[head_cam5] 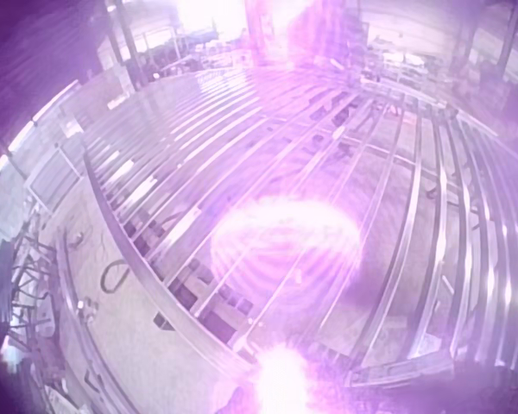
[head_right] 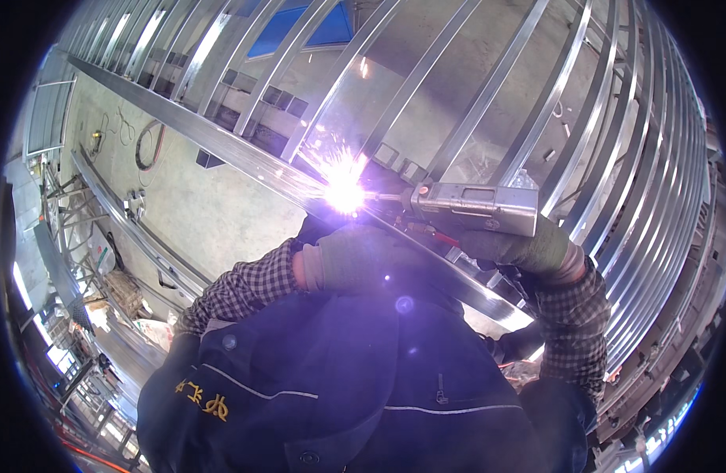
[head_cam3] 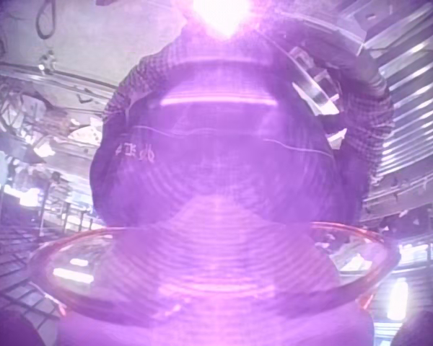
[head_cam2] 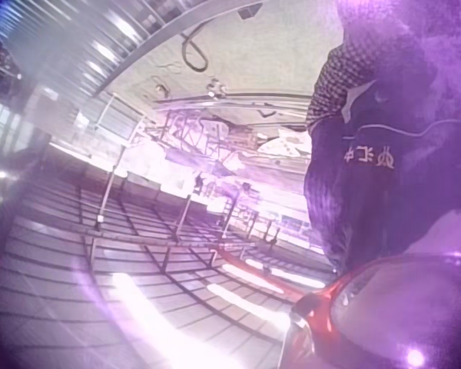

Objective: The person welds a metal frame using a handheld welding torch. They move the torch along the joints of the frame, creating bright sparks and fusing the metal pieces together.

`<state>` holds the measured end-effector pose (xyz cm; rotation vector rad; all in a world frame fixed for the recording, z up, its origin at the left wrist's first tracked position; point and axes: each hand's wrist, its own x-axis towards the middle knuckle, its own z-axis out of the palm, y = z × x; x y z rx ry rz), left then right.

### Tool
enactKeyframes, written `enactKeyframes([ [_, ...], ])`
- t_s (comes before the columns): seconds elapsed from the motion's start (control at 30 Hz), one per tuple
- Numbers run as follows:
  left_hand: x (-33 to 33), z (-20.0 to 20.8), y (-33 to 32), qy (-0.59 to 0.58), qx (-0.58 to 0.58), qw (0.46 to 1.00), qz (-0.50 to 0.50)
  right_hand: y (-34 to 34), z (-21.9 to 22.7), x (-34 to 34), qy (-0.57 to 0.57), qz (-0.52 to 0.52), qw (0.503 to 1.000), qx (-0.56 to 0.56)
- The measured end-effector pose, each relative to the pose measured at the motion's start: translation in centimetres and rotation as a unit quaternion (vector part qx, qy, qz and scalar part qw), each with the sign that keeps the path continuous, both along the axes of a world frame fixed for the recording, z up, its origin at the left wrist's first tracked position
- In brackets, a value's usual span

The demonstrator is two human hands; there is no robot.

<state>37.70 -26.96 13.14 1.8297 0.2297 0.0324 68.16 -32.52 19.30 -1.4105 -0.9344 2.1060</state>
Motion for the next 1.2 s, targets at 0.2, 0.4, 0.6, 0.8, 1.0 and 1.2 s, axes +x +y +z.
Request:
enactKeyframes([
  [0.2,0.6,-0.5,-0.1,-0.056,-0.011,0.998,0.015,-0.1,1.2,-1.0,0.015,-0.057,0.998,-0.031],
  [0.4,-0.2,0.9,2.6,0.000,0.060,0.995,-0.083,0.4,3.1,-1.0,-0.074,-0.083,0.993,-0.040],
  [0.6,-4.4,3.7,12.7,0.108,0.025,0.967,0.228,1.9,1.5,-1.6,-0.024,-0.063,0.998,0.006],
  [0.8,-2.4,0.9,22.1,0.245,0.387,0.876,0.150,4.1,0.8,-4.1,0.050,-0.082,0.995,0.004],
  [1.0,0.0,-0.7,24.0,0.371,0.301,0.878,0.038,6.6,1.1,-5.8,0.037,-0.062,0.997,0.002],
  [1.2,-0.4,-0.8,24.8,0.344,0.322,0.882,0.009,9.1,-0.6,-7.6,0.015,-0.010,0.996,0.088],
])
